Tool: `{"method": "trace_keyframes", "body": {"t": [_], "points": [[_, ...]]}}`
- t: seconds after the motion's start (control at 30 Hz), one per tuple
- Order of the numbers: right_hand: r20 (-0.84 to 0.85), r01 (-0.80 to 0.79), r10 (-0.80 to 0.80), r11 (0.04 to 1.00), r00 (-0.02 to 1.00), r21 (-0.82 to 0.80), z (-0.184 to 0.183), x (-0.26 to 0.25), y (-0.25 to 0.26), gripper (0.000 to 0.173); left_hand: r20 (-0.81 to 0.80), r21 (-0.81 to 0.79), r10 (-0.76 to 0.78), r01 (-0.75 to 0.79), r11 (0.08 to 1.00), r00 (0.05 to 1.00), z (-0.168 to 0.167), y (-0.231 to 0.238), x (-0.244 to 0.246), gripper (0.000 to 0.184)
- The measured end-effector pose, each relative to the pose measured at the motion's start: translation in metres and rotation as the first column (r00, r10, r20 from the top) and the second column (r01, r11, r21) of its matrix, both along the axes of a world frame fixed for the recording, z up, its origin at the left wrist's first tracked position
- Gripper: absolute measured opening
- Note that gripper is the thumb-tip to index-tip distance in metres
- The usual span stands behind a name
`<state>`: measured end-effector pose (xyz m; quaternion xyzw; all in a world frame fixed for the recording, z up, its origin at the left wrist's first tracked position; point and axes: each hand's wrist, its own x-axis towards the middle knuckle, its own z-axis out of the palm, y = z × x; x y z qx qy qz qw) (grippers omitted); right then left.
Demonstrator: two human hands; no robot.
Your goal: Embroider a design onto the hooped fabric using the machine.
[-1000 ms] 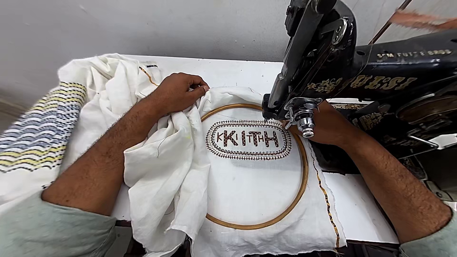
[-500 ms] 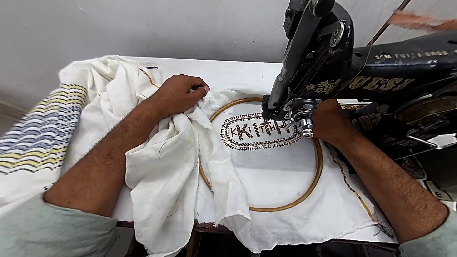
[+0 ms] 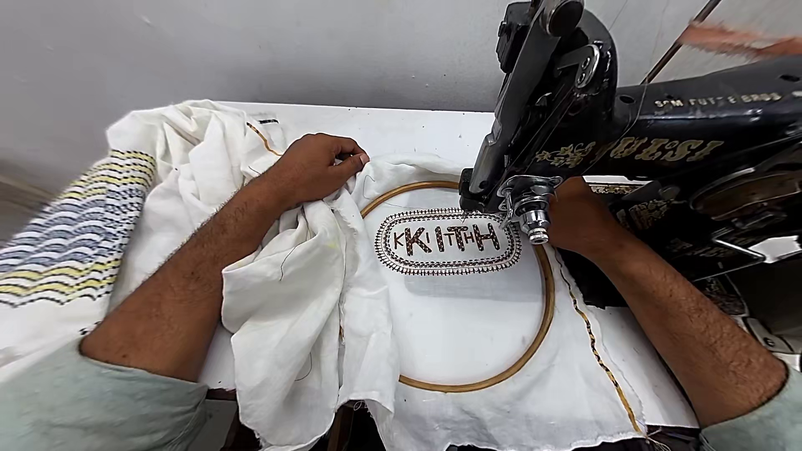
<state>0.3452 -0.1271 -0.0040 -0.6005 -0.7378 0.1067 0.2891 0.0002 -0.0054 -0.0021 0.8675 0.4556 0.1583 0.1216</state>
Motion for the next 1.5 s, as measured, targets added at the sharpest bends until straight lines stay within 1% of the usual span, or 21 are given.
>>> {"method": "trace_keyframes", "body": {"t": [0.17, 0.37, 0.6, 0.8, 0.9, 1.07, 1.27, 1.4, 1.5], "points": [[0.004, 0.001, -0.001, 0.998, 1.0, -0.064, 0.0003, 0.0019, 0.0019, 0.019, -0.005, -0.002, 0.003, -0.003, 1.0, 1.0, -0.0002, 0.0006, 0.0, 0.034], [0.015, -0.01, 0.011, 0.998, 1.0, -0.058, -0.0001, 0.0023, 0.0027, 0.014, -0.007, -0.002, 0.006, -0.006, 1.0, 1.0, -0.0002, 0.0, 0.0006, 0.034], [-0.032, -0.032, 0.031, 0.999, 0.999, -0.028, 0.0005, 0.001, 0.001, 0.007, -0.016, -0.002, 0.004, -0.004, 1.0, 1.0, 0.0009, -0.0022, 0.0024, 0.034], [-0.018, -0.018, 0.017, 0.999, 1.0, -0.036, 0.0018, 0.0, -0.0006, 0.009, -0.026, 0.001, 0.001, -0.001, 1.0, 1.0, 0.0016, -0.0034, 0.0036, 0.034], [-0.013, -0.018, 0.017, 0.999, 1.0, -0.03, 0.0012, -0.0002, -0.0006, 0.013, -0.035, 0.002, 0.002, -0.002, 1.0, 0.999, 0.0026, -0.0048, 0.005, 0.033], [-0.01, -0.043, 0.043, 0.999, 0.999, -0.005, -0.0001, 0.001, 0.0002, 0.01, -0.037, 0.011, -0.01, 0.01, 1.0, 0.999, 0.0018, -0.005, 0.0048, 0.033], [0.015, -0.015, 0.015, 0.999, 1.0, -0.039, 0.0024, -0.0002, -0.0012, 0.015, -0.03, 0.012, -0.015, 0.015, 1.0, 0.999, 0.0018, -0.0049, 0.0047, 0.033], [0.011, -0.02, 0.02, 0.999, 1.0, -0.037, 0.0017, 0.0006, -0.0007, 0.012, -0.039, 0.016, -0.018, 0.018, 1.0, 0.999, 0.0018, -0.0046, 0.0046, 0.033], [0.015, -0.02, 0.021, 0.998, 1.0, -0.056, -0.001, 0.0037, 0.0032, 0.018, -0.037, 0.018, -0.016, 0.016, 1.0, 0.999, 0.0015, -0.0045, 0.0046, 0.033]]}}
